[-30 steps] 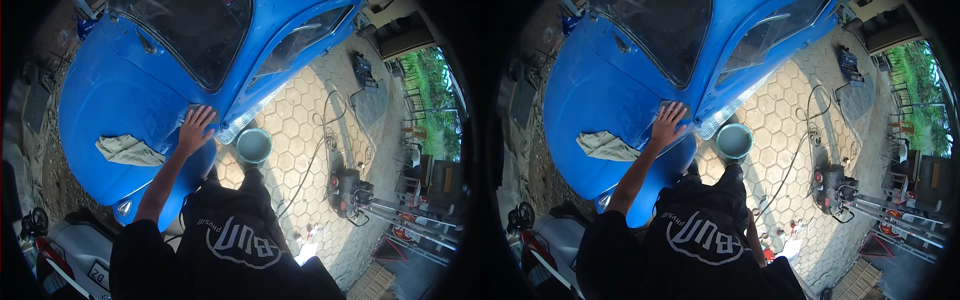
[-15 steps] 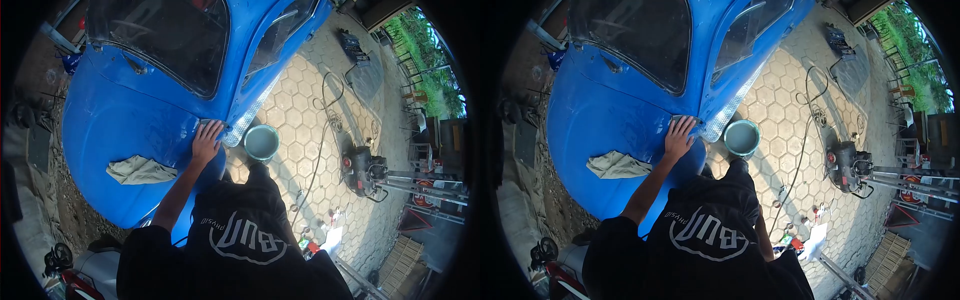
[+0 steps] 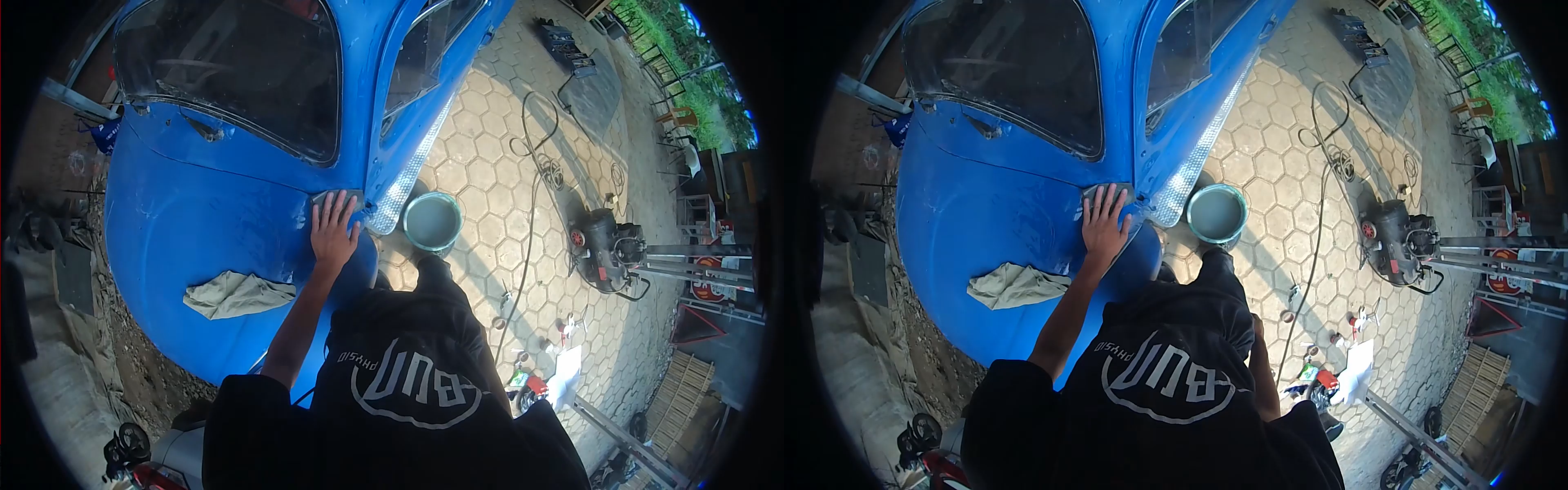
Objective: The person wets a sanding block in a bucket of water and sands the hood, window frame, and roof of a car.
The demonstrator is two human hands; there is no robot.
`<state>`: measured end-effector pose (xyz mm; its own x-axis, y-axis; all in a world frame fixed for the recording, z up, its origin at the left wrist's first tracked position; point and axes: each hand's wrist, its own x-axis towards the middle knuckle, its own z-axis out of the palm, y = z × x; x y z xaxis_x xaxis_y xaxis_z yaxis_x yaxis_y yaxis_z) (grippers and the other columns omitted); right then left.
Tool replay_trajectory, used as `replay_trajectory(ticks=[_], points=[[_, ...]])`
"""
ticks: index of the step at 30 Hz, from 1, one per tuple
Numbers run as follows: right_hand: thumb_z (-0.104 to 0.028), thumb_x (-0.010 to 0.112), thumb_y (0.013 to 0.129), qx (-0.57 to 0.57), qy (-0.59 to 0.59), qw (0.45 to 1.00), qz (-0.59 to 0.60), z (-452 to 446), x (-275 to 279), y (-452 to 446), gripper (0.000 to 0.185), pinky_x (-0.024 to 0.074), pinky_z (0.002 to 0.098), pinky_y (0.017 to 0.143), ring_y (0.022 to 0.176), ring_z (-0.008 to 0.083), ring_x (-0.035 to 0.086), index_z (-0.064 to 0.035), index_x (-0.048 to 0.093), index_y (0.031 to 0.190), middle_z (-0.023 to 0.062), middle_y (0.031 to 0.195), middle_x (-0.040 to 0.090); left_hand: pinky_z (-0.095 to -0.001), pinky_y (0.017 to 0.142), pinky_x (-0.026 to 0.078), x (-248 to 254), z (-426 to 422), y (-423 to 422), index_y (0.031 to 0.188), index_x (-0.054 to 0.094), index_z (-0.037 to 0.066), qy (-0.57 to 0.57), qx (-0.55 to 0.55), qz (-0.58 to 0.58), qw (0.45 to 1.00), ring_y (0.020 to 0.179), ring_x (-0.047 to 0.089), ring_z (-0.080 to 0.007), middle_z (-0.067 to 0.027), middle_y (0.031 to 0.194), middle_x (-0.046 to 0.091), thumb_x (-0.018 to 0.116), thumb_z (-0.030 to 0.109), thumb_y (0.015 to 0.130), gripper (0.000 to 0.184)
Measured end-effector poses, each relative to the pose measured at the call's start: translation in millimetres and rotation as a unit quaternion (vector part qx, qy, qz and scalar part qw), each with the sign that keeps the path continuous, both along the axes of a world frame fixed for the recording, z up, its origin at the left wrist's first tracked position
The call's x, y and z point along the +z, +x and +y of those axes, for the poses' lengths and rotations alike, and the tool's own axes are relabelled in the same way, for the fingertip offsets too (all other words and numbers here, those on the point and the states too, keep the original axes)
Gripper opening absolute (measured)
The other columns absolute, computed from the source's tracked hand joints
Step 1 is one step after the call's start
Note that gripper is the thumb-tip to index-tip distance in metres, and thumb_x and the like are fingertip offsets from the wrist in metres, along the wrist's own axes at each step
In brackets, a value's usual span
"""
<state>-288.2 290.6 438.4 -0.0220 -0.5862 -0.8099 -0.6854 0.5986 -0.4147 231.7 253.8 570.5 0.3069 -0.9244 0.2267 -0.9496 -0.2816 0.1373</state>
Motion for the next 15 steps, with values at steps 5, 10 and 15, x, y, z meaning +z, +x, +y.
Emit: replay_trajectory(ticks=[5,10,15], points=[[-0.025,0.058,0.095,0.007,-0.004,1.0,-0.001,-3,-3,-3,0.033,0.0569,0.0385,0.077,0.092,0.0254,0.072,-0.01,0.068,0.123,0.0142,0.098,0.074,-0.0538,0.122,0.022,5,48,6,0.153,0.044,0.027,0.03,0.016,-0.027,0.999,0.15,0.031,-0.0234,0.0002,0.163,0.036,0.052,0.038,0.098,0.057],[-0.025,0.058,0.095,0.005,0.0,1.0,-0.006,0,-4,-1,0.034,0.0569,0.0385,0.077,0.092,0.0255,0.072,-0.01,0.068,0.123,0.0144,0.098,0.074,-0.056,0.122,0.021,11,37,13,0.156,0.04,0.029,0.033,0.024,-0.023,0.999,0.152,0.028,-0.0253,-0.0003,0.165,0.032,0.051,0.045,0.099,0.06],[-0.025,0.058,0.095,0.015,0.002,1.0,-0.007,9,-7,2,0.034,0.0568,0.0386,0.077,0.092,0.0257,0.072,-0.01,0.068,0.123,0.0146,0.099,0.074,-0.0548,0.123,0.021,0,0,19,0.157,0.039,0.031,-0.022,-0.008,0.001,1.0,0.152,0.028,-0.0251,0.0001,0.166,0.03,0.052,0.049,0.099,0.062]])
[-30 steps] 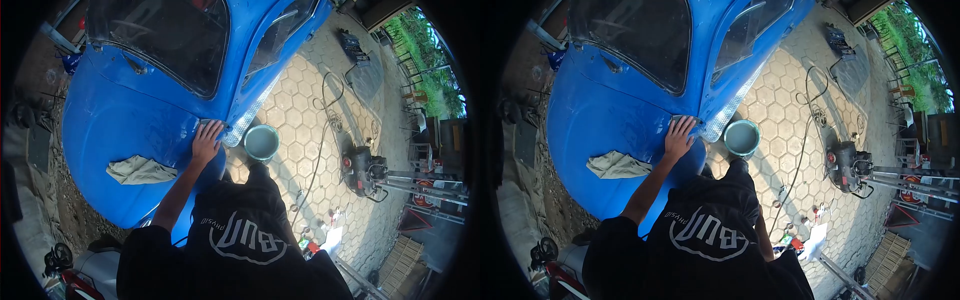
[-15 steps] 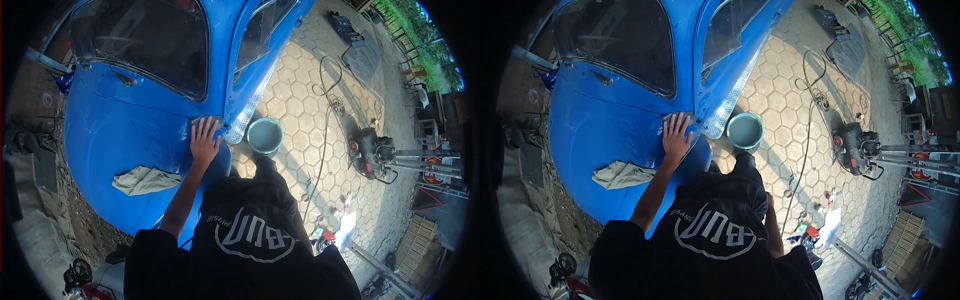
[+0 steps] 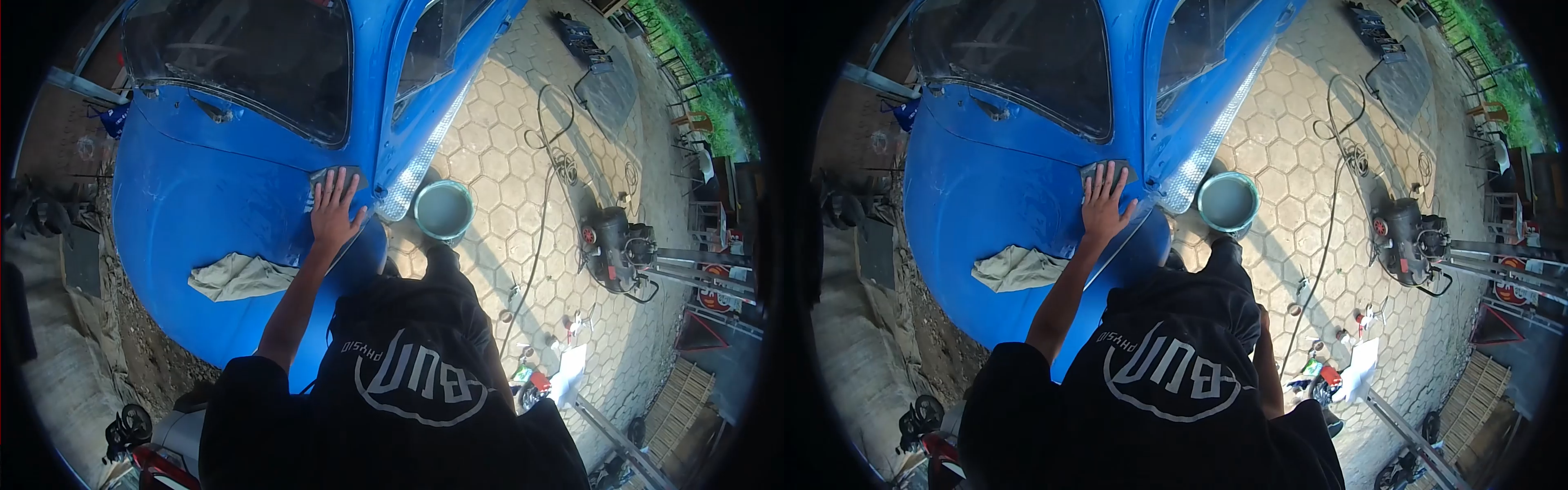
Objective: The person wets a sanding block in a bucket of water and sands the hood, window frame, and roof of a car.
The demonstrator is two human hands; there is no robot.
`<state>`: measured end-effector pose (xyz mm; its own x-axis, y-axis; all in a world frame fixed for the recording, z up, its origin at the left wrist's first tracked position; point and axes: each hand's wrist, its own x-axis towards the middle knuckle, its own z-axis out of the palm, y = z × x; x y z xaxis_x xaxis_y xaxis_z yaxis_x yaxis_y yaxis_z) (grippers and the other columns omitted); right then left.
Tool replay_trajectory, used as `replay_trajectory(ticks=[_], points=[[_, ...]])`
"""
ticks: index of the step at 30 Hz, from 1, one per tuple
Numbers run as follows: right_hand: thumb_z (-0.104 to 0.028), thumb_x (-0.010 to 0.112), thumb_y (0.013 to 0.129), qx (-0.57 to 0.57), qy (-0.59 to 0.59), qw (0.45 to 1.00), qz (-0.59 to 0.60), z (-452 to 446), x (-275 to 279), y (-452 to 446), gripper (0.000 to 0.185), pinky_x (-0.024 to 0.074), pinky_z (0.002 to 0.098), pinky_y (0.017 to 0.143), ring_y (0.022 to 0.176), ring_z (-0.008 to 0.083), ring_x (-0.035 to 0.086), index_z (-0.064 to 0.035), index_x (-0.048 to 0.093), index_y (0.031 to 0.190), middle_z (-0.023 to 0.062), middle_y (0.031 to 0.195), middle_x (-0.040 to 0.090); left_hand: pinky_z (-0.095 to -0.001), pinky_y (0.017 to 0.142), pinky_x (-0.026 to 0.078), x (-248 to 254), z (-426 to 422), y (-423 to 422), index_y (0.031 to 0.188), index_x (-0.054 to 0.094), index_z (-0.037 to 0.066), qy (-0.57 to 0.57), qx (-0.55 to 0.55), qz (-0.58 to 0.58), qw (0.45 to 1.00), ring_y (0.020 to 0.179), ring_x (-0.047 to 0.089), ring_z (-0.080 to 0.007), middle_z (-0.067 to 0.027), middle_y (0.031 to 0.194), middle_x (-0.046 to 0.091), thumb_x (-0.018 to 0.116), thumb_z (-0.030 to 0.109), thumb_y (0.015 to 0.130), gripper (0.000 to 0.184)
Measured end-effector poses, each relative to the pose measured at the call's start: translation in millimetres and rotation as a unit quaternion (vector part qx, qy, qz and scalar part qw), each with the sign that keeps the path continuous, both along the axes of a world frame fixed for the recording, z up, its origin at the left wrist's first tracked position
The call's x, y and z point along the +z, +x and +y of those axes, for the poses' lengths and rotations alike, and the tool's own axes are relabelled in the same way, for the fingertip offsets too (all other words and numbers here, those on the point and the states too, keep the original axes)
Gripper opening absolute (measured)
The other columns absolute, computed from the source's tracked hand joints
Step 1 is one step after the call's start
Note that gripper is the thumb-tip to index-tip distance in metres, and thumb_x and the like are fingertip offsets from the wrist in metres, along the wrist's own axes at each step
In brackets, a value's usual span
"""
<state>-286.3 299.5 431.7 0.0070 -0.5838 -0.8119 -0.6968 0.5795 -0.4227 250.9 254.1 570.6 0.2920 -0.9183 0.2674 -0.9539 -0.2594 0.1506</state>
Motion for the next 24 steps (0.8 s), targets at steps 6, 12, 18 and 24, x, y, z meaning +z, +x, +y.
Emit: replay_trajectory(ticks=[6,12,18,24], points=[[-0.025,0.059,0.095,-0.007,-0.003,1.0,-0.004,-1,1,3,0.034,0.0568,0.0386,0.078,0.093,0.0258,0.072,-0.0099,0.068,0.124,0.0149,0.099,0.074,-0.0543,0.123,0.019,20,50,23,0.155,0.042,0.033,0.101,-0.02,-0.056,0.993,0.153,0.027,-0.026,-0.0018,0.165,0.032,0.052,0.055,0.098,0.062],[-0.025,0.059,0.095,-0.018,0.005,1.0,-0.002,9,2,4,0.034,0.0567,0.0387,0.078,0.093,0.026,0.072,-0.0099,0.067,0.124,0.0151,0.1,0.074,-0.055,0.123,0.019,10,-2,8,0.156,0.041,0.033,0.073,-0.028,-0.02,0.997,0.154,0.023,-0.0323,-0.0065,0.166,0.029,0.05,0.06,0.098,0.064],[-0.025,0.06,0.094,-0.014,0.003,1.0,0.002,4,5,-2,0.034,0.0567,0.0387,0.078,0.094,0.0262,0.072,-0.0099,0.067,0.124,0.0154,0.1,0.074,-0.0558,0.123,0.019,22,29,29,0.152,0.047,0.035,0.079,-0.04,-0.061,0.994,0.152,0.029,-0.0292,-0.0051,0.165,0.032,0.053,0.056,0.098,0.058],[-0.026,0.06,0.094,-0.029,0.01,1.0,0.002,2,11,-4,0.034,0.0566,0.0388,0.079,0.094,0.0264,0.072,-0.0098,0.067,0.124,0.0156,0.101,0.074,-0.0586,0.122,0.019,17,24,22,0.154,0.043,0.034,0.058,0.003,-0.03,0.998,0.153,0.025,-0.0346,-0.0096,0.167,0.025,0.053,0.057,0.098,0.062]])
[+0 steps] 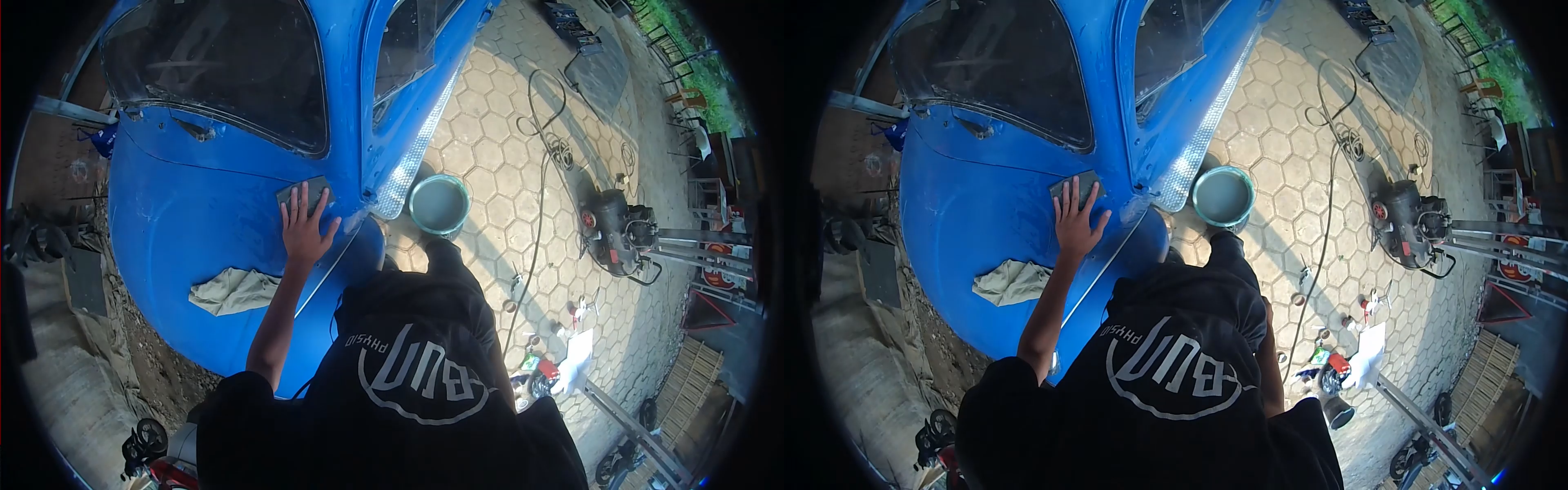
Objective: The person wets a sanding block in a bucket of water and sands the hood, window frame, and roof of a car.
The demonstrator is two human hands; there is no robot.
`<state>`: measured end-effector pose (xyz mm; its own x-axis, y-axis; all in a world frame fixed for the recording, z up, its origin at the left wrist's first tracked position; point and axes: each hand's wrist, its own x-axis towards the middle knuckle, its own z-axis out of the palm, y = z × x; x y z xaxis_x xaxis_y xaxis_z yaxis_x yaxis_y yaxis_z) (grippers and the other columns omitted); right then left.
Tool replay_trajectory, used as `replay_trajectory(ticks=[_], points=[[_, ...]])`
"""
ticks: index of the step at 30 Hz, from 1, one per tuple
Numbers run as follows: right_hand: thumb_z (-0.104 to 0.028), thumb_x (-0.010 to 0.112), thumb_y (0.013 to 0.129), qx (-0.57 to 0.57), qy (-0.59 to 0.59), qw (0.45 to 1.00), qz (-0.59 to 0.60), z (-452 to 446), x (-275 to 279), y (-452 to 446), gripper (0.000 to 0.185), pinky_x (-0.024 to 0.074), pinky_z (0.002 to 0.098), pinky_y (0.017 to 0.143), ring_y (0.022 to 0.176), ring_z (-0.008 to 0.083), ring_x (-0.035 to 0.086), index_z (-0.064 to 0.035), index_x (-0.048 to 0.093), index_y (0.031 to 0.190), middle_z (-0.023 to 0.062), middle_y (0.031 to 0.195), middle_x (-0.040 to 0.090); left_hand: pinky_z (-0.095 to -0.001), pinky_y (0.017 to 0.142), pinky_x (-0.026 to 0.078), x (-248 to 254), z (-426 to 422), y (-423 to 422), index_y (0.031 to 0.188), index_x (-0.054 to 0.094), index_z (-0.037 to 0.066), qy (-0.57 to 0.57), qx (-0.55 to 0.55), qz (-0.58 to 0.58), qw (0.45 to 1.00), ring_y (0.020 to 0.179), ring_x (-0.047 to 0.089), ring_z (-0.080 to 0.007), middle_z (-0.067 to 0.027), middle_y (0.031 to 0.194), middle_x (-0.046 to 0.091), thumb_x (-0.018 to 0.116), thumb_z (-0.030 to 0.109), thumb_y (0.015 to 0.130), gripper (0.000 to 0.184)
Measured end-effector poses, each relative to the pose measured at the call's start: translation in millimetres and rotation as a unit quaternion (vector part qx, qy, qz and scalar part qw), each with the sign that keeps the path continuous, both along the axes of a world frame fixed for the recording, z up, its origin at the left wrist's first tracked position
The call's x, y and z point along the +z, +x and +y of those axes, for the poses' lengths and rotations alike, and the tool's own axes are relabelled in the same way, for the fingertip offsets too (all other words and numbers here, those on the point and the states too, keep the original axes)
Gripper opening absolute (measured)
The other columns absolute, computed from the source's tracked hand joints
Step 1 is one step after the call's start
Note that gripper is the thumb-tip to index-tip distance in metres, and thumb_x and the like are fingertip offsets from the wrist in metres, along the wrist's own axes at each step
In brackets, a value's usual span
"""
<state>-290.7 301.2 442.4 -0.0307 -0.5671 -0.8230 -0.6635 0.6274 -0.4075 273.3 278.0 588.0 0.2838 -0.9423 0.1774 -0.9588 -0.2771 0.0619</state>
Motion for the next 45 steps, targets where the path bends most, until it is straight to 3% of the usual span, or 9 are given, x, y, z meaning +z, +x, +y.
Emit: replay_trajectory(ticks=[5,8,14,20,23,30,37,40,45], points=[[-0.026,0.06,0.094,-0.005,0.011,1.0,0.008,7,7,-13,0.034,0.0565,0.0388,0.079,0.095,0.0265,0.072,-0.0098,0.067,0.124,0.0159,0.101,0.074,-0.0588,0.121,0.018,-11,-46,-21,0.156,0.04,0.032,-0.113,0.005,0.082,0.99,0.153,0.021,-0.0378,-0.0132,0.168,0.022,0.052,0.057,0.098,0.065],[-0.026,0.061,0.094,-0.003,0.023,1.0,0.015,12,10,-24,0.034,0.0565,0.0389,0.079,0.095,0.0266,0.072,-0.0098,0.067,0.124,0.016,0.102,0.074,-0.0593,0.12,0.02,-1,-16,-8,0.155,0.042,0.031,0.008,-0.004,0.027,1.0,0.152,0.025,-0.0362,-0.014,0.167,0.025,0.052,0.055,0.099,0.063],[-0.026,0.061,0.094,0.003,0.035,0.999,0.025,11,16,-45,0.034,0.0565,0.0389,0.08,0.095,0.0268,0.072,-0.0098,0.067,0.124,0.0162,0.102,0.074,-0.0606,0.117,0.027,-2,51,-8,0.153,0.045,0.032,0.012,0.15,0.0,0.989,0.15,0.032,-0.0324,-0.0124,0.165,0.03,0.053,0.053,0.098,0.06],[-0.026,0.061,0.094,0.015,0.035,0.999,0.031,4,18,-62,0.035,0.0564,0.039,0.08,0.096,0.027,0.072,-0.0097,0.067,0.124,0.0165,0.103,0.074,-0.0547,0.124,0.013,1,-10,55,0.162,0.019,0.009,-0.014,0.262,0.052,0.964,0.154,0.021,-0.0308,-0.0107,0.167,0.024,0.044,0.06,0.1,0.084],[-0.026,0.061,0.094,0.023,0.035,0.999,0.034,5,23,-70,0.035,0.0564,0.039,0.08,0.096,0.0271,0.072,-0.0097,0.067,0.124,0.0166,0.103,0.074,-0.0539,0.125,0.013,-8,-41,70,0.162,0.02,0.009,-0.099,0.251,0.02,0.963,0.155,0.02,-0.0286,-0.0092,0.168,0.023,0.044,0.059,0.1,0.083],[-0.026,0.062,0.094,0.052,0.036,0.997,0.044,-7,25,-94,0.035,0.0563,0.039,0.081,0.097,0.0273,0.072,-0.0097,0.067,0.124,0.0169,0.104,0.074,-0.0566,0.124,0.014,-15,26,-31,0.162,0.025,0.016,0.009,0.196,0.042,0.98,0.153,0.026,-0.028,-0.0051,0.167,0.026,0.042,0.056,0.102,0.074],[-0.026,0.062,0.094,0.076,0.04,0.995,0.055,-18,29,-103,0.035,0.0562,0.0391,0.081,0.097,0.0275,0.072,-0.0096,0.067,0.124,0.0172,0.104,0.074,-0.051,0.126,0.014,-5,-33,100,0.161,0.023,0.014,-0.058,0.319,0.032,0.945,0.154,0.022,-0.0228,-0.0036,0.168,0.025,0.045,0.051,0.101,0.074],[-0.026,0.063,0.094,0.076,0.041,0.995,0.052,-26,34,-97,0.035,0.0562,0.0391,0.081,0.097,0.0276,0.072,-0.0096,0.067,0.124,0.0174,0.105,0.074,-0.0526,0.125,0.015,-9,-31,44,0.161,0.026,0.013,-0.106,0.302,0.046,0.946,0.154,0.024,-0.0243,-0.005,0.167,0.026,0.048,0.048,0.1,0.074],[-0.027,0.063,0.093,0.074,0.034,0.996,0.046,-41,38,-87,0.035,0.0562,0.0392,0.082,0.098,0.0277,0.072,-0.0096,0.067,0.124,0.0176,0.105,0.074,-0.0564,0.124,0.016,-16,12,-49,0.162,0.024,0.019,0.0,0.21,0.054,0.976,0.154,0.022,-0.0244,0.0004,0.168,0.024,0.045,0.046,0.102,0.069]])
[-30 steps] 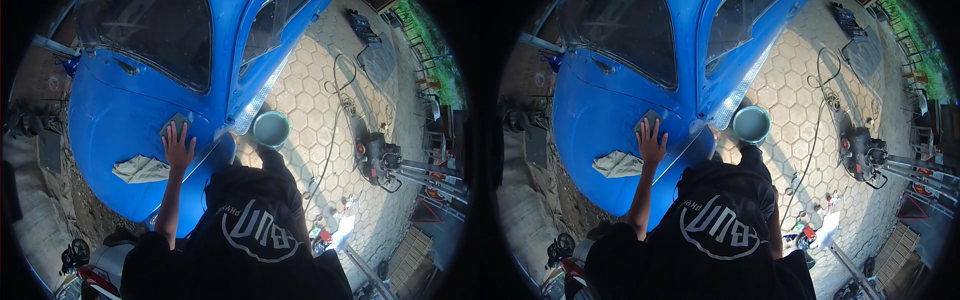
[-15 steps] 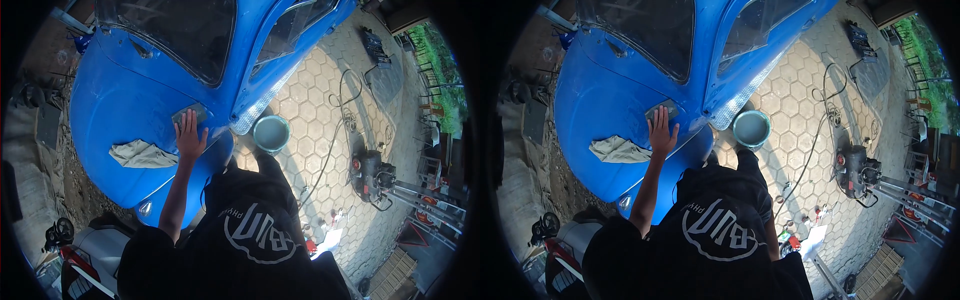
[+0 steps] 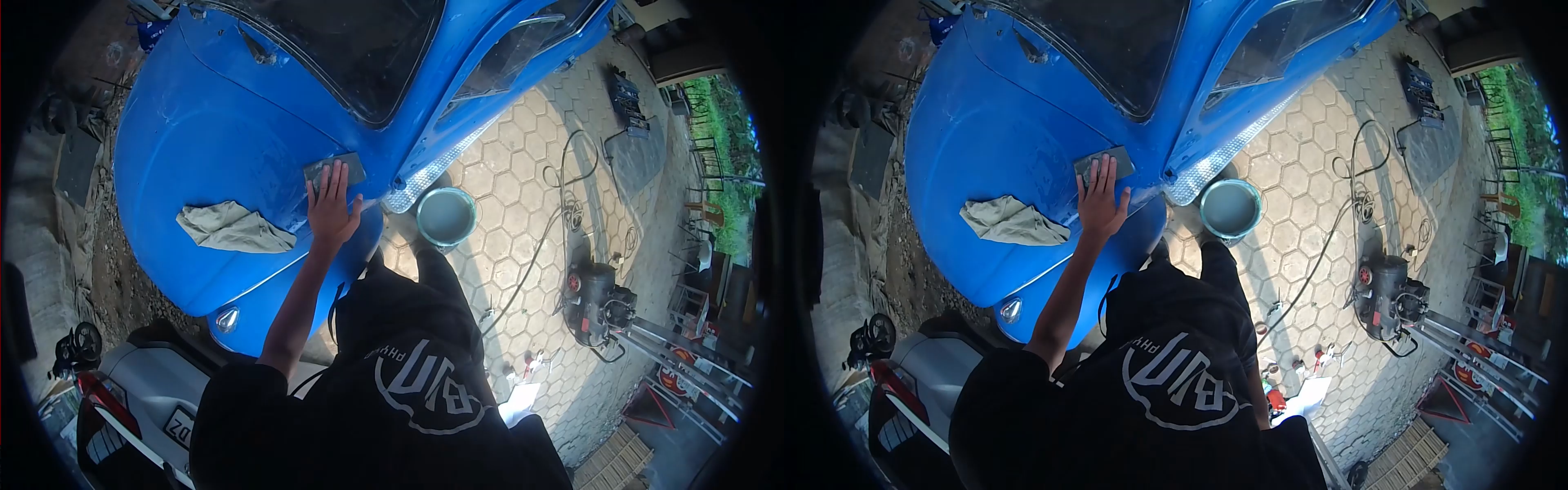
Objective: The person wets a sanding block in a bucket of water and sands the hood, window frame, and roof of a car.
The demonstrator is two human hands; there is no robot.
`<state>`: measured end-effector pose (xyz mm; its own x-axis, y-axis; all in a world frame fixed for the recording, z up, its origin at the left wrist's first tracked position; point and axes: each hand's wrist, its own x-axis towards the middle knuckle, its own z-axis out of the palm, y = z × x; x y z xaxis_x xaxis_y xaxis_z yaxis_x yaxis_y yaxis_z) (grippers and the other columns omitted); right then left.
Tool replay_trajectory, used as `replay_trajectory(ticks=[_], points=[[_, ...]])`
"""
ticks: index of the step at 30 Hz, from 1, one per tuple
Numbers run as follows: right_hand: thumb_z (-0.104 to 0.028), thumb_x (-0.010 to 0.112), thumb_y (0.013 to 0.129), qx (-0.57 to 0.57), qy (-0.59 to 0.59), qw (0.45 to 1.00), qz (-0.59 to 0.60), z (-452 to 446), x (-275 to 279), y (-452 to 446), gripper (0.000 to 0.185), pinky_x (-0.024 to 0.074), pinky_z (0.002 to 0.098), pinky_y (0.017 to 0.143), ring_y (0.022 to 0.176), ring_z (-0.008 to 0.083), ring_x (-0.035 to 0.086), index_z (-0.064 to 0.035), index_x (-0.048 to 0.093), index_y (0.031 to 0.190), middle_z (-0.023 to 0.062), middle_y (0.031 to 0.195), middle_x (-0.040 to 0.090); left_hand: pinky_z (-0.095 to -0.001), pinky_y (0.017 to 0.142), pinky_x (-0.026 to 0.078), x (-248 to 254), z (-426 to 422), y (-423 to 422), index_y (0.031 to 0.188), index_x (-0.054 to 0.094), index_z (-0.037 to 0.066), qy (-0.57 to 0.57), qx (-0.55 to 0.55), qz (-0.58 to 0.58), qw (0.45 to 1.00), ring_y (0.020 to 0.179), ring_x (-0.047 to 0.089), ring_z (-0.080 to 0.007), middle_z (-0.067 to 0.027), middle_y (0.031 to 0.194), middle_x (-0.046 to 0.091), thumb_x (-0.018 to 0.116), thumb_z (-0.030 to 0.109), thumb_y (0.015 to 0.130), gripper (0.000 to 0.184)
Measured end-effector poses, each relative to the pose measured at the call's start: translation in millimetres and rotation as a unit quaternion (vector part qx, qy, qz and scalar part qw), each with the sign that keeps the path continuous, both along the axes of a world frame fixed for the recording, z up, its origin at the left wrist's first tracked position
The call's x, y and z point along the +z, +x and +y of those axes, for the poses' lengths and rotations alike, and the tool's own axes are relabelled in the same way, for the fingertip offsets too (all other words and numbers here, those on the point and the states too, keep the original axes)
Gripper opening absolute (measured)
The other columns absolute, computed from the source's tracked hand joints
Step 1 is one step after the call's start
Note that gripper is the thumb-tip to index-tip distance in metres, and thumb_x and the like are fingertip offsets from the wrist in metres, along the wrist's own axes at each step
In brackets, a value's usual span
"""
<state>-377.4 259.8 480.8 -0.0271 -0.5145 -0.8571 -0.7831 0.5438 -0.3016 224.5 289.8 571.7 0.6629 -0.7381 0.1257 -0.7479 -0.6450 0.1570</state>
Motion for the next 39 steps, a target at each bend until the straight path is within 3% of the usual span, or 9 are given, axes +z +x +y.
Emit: replay_trajectory(ticks=[3,7,10,13,18,22,27,32,39], points=[[-0.027,0.063,0.093,0.008,-0.005,1.0,-0.002,-7,5,3,0.035,0.0561,0.0392,0.082,0.098,0.0278,0.072,-0.0096,0.067,0.124,0.0177,0.106,0.074,-0.054,0.125,0.014,9,-5,45,0.163,0.021,0.021,0.017,-0.014,-0.044,0.999,0.155,0.021,-0.0227,0.0016,0.168,0.022,0.042,0.047,0.103,0.068],[-0.027,0.063,0.093,0.012,-0.01,1.0,-0.002,-6,10,4,0.036,0.0561,0.0392,0.082,0.098,0.0279,0.072,-0.0095,0.067,0.124,0.0179,0.106,0.074,-0.0497,0.127,0.009,9,-53,109,0.164,0.014,0.022,-0.049,0.1,-0.008,0.994,0.156,0.016,-0.0216,0.0009,0.169,0.018,0.034,0.05,0.105,0.068],[-0.027,0.064,0.093,0.02,-0.007,1.0,0.005,-5,14,1,0.036,0.0561,0.0392,0.082,0.098,0.028,0.073,-0.0095,0.067,0.124,0.018,0.106,0.074,-0.0512,0.125,0.015,1,-51,88,0.16,0.028,0.018,-0.118,0.09,-0.03,0.988,0.154,0.022,-0.0224,-0.0014,0.168,0.024,0.044,0.046,0.101,0.067],[-0.027,0.064,0.093,0.027,-0.001,1.0,0.009,-9,13,0,0.036,0.056,0.0393,0.082,0.099,0.0281,0.073,-0.0095,0.067,0.124,0.0181,0.106,0.074,-0.0506,0.124,0.02,-2,-2,17,0.159,0.032,0.018,-0.064,0.012,-0.008,0.998,0.153,0.026,-0.0233,-0.0012,0.166,0.028,0.051,0.043,0.098,0.069],[-0.027,0.064,0.093,0.029,0.0,1.0,0.005,-16,6,-7,0.036,0.056,0.0393,0.083,0.099,0.0283,0.073,-0.0095,0.067,0.124,0.0183,0.107,0.074,-0.0527,0.12,0.027,-28,87,-43,0.159,0.033,0.018,-0.017,0.04,0.007,0.999,0.15,0.033,-0.027,-0.0034,0.163,0.036,0.051,0.039,0.1,0.065],[-0.027,0.064,0.093,0.038,-0.002,0.999,-0.014,-32,-3,-13,0.036,0.0559,0.0393,0.083,0.099,0.0284,0.073,-0.0094,0.067,0.124,0.0185,0.107,0.074,-0.0535,0.121,0.025,-43,108,-34,0.159,0.033,0.018,-0.029,0.094,-0.025,0.995,0.151,0.03,-0.028,-0.005,0.164,0.034,0.053,0.037,0.098,0.067],[-0.027,0.065,0.093,0.042,-0.005,0.998,-0.036,-53,-16,-25,0.036,0.0559,0.0394,0.083,0.1,0.0285,0.073,-0.0094,0.067,0.124,0.0187,0.108,0.074,-0.0565,0.12,0.025,-31,47,23,0.161,0.029,0.022,-0.12,0.141,-0.045,0.982,0.153,0.025,-0.0344,-0.0096,0.165,0.029,0.052,0.039,0.099,0.068],[-0.027,0.065,0.093,0.062,-0.011,0.996,-0.071,-85,-42,-35,0.036,0.0559,0.0394,0.083,0.1,0.0287,0.073,-0.0094,0.067,0.124,0.0189,0.108,0.074,-0.0569,0.121,0.023,-27,2,-21,0.16,0.029,0.029,-0.057,0.078,-0.085,0.992,0.153,0.023,-0.0342,-0.0079,0.167,0.025,0.056,0.04,0.096,0.07],[-0.028,0.066,0.093,0.119,-0.071,0.981,-0.132,-126,-109,-65,0.037,0.0558,0.0395,0.084,0.101,0.0289,0.073,-0.0093,0.067,0.124,0.0192,0.109,0.074,-0.0542,0.122,0.024,-33,64,-69,0.159,0.031,0.032,0.089,0.087,-0.051,0.991,0.154,0.023,-0.0231,0.0035,0.168,0.023,0.061,0.037,0.093,0.072]])
